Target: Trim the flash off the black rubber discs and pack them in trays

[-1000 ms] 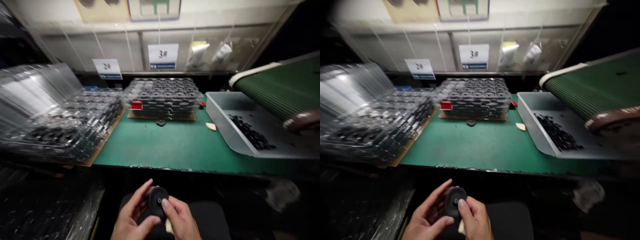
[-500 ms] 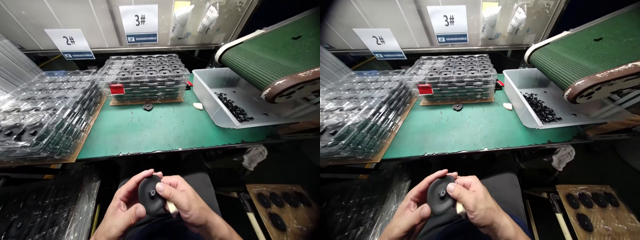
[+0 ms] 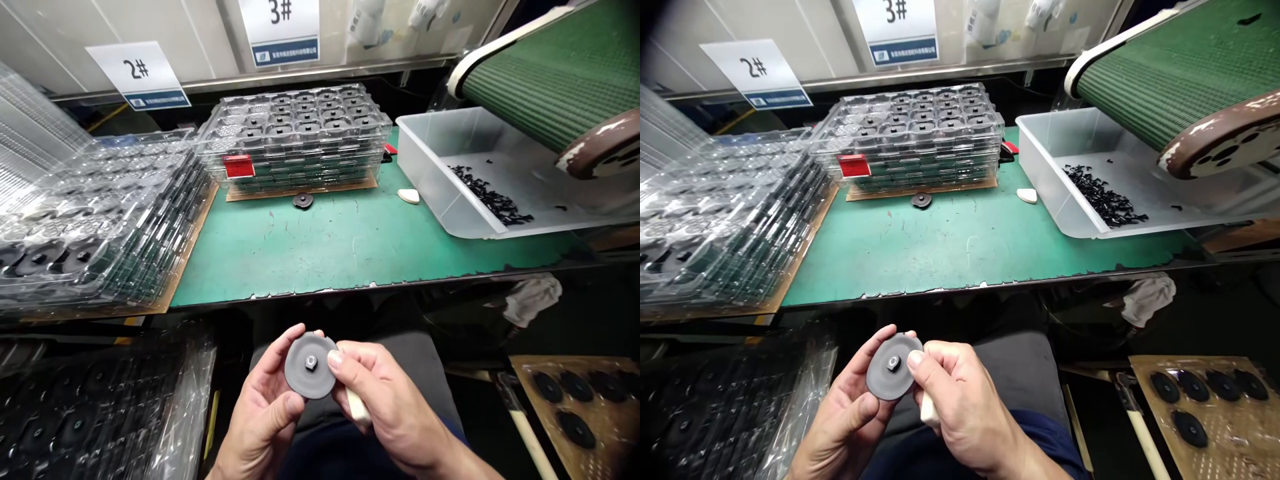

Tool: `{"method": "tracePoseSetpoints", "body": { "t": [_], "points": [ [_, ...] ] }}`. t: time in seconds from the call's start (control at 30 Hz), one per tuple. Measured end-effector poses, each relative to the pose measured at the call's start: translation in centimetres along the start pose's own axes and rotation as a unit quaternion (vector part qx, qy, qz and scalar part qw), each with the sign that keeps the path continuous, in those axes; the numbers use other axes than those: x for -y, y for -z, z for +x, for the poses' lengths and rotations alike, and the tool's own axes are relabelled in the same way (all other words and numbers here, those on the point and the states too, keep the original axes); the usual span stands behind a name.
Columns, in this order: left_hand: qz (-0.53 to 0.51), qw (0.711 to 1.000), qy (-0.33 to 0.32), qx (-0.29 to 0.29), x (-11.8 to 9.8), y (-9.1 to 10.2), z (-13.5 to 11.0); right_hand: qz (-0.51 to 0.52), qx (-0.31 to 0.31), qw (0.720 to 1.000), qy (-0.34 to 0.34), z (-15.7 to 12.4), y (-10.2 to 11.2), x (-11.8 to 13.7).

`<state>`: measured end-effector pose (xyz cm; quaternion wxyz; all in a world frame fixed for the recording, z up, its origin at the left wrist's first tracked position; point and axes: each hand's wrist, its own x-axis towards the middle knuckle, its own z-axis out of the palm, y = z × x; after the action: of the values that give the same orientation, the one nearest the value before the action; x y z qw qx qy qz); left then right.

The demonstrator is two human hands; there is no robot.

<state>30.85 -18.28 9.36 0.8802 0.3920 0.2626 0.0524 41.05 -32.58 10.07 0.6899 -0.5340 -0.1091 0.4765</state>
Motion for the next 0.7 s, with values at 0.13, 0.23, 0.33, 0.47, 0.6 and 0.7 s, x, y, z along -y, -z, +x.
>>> {"method": "tracePoseSetpoints", "body": {
  "t": [0.13, 0.23, 0.33, 0.47, 0.6, 0.7],
  "points": [
    [-0.024, 0.999, 0.015, 0.022, -0.2, -0.1, -0.2, -0.015, -0.002, 1.000, -0.010, -0.1, 0.0, 0.5],
    [-0.026, 0.999, 0.017, 0.035, -0.2, 0.0, -0.2, -0.014, 0.009, 1.000, -0.017, -0.2, -0.3, 0.5],
    [-0.020, 0.999, 0.015, 0.023, -0.2, 0.1, -0.3, -0.016, 0.029, 0.999, -0.025, -0.1, -0.6, 0.3],
    [-0.016, 1.000, -0.007, -0.020, -0.8, 0.2, -0.4, -0.058, -0.030, 0.998, -0.015, 1.3, 0.6, -0.8],
    [-0.036, 0.998, -0.006, -0.045, -1.6, 0.5, -0.6, -0.144, -0.179, 0.973, 0.028, 2.6, 3.2, -2.3],
    [-0.033, 0.998, -0.001, -0.059, -1.8, 0.7, -0.6, -0.203, -0.208, 0.955, 0.066, 2.3, 3.8, -2.4]
  ]
}}
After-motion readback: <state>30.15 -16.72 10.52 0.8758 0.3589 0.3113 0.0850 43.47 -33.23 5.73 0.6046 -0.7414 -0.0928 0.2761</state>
